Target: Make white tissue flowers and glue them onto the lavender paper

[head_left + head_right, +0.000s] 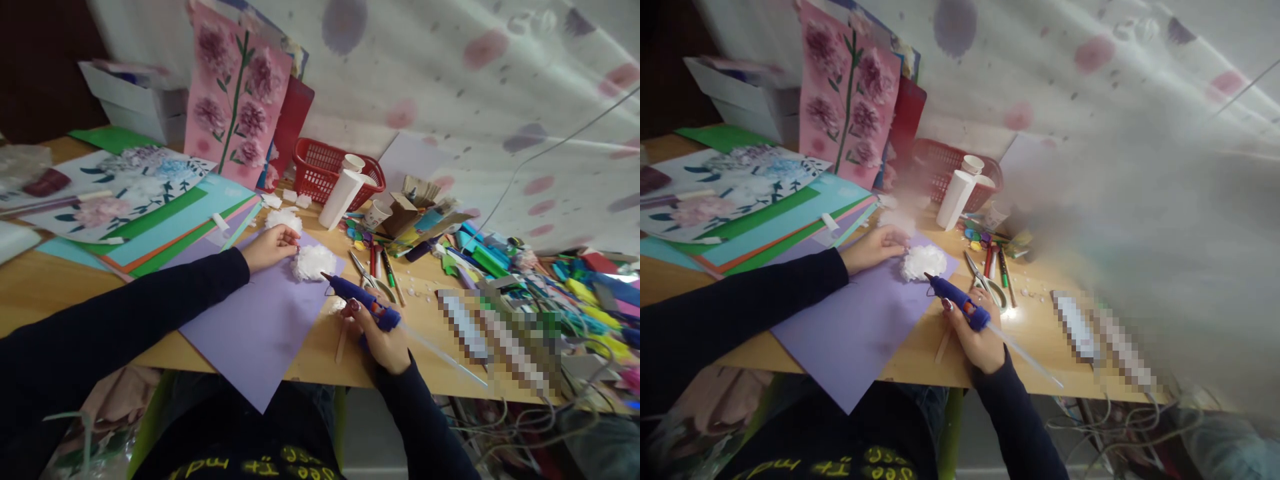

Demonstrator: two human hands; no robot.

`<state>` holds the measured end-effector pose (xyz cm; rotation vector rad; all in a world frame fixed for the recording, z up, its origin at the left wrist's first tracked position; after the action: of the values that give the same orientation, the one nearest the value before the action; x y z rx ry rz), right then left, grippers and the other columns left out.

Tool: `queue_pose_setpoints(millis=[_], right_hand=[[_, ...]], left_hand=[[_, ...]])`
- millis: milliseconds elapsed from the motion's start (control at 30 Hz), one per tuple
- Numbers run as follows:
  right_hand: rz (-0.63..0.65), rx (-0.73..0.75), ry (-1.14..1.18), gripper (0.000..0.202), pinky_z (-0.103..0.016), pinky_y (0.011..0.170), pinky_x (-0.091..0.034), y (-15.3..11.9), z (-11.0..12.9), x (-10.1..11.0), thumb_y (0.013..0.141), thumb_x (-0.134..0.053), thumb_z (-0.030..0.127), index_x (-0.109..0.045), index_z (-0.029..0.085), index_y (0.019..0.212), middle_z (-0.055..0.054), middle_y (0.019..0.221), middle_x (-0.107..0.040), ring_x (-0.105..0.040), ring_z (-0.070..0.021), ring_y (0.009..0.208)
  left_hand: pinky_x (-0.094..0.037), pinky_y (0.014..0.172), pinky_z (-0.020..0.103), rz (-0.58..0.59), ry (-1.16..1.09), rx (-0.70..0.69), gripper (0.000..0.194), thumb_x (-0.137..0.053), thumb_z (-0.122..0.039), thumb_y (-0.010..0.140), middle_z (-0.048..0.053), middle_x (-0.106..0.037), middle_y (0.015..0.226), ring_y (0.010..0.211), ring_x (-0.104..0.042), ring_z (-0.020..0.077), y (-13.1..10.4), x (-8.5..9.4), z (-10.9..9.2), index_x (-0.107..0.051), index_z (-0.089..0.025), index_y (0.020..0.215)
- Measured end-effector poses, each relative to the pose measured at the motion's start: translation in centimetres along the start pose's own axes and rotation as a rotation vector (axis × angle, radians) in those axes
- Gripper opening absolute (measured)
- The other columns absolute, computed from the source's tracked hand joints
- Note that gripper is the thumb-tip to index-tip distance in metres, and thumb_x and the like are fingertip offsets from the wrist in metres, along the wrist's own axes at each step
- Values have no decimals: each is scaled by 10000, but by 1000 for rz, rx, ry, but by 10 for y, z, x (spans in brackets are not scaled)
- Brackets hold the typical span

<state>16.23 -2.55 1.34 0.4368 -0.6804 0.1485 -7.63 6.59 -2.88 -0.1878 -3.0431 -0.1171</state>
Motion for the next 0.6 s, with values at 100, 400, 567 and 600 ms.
queue_pose_setpoints(millis=[100,400,567,600], right_hand=[[11,116,-26,312,-470,917,-382,-1,8,4,846,-536,431,-633,231,626,-9,612,-628,-595,-196,637],[17,205,-84,276,-457,883,-387,-1,12,5,828,-553,414,-639,215,657,0,611,-600,-550,-169,602],[-10,-42,-55,416,-352,603,-438,1,5,3,839,-525,523,-596,221,562,-11,547,-548,-502,-158,516],[-8,-112,-49,436,-328,542,-423,2,3,2,836,-525,537,-580,220,542,-9,525,-533,-485,-149,485]], left_hand=[[-493,854,381,-3,-2,10,243,-644,-149,667,28,-628,859,817,-605,143,0,0,0,-549,-137,890],[-479,871,386,4,-1,-5,260,-652,-179,651,35,-629,890,841,-606,150,0,1,1,-549,-141,888],[-483,865,382,3,5,-1,240,-641,-177,664,37,-629,889,835,-606,147,-1,0,0,-547,-139,882],[-486,860,381,7,5,-3,239,-640,-175,666,34,-628,882,831,-607,147,-1,0,1,-548,-141,884]])
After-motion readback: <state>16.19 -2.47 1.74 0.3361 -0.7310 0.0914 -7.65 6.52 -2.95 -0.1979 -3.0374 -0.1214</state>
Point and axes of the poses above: each hand's wrist, its own y-axis towards the middle knuckle, its own x-axis out of the back of the hand, z = x × y, the point moved 3 cm from there along y, towards the middle knuckle
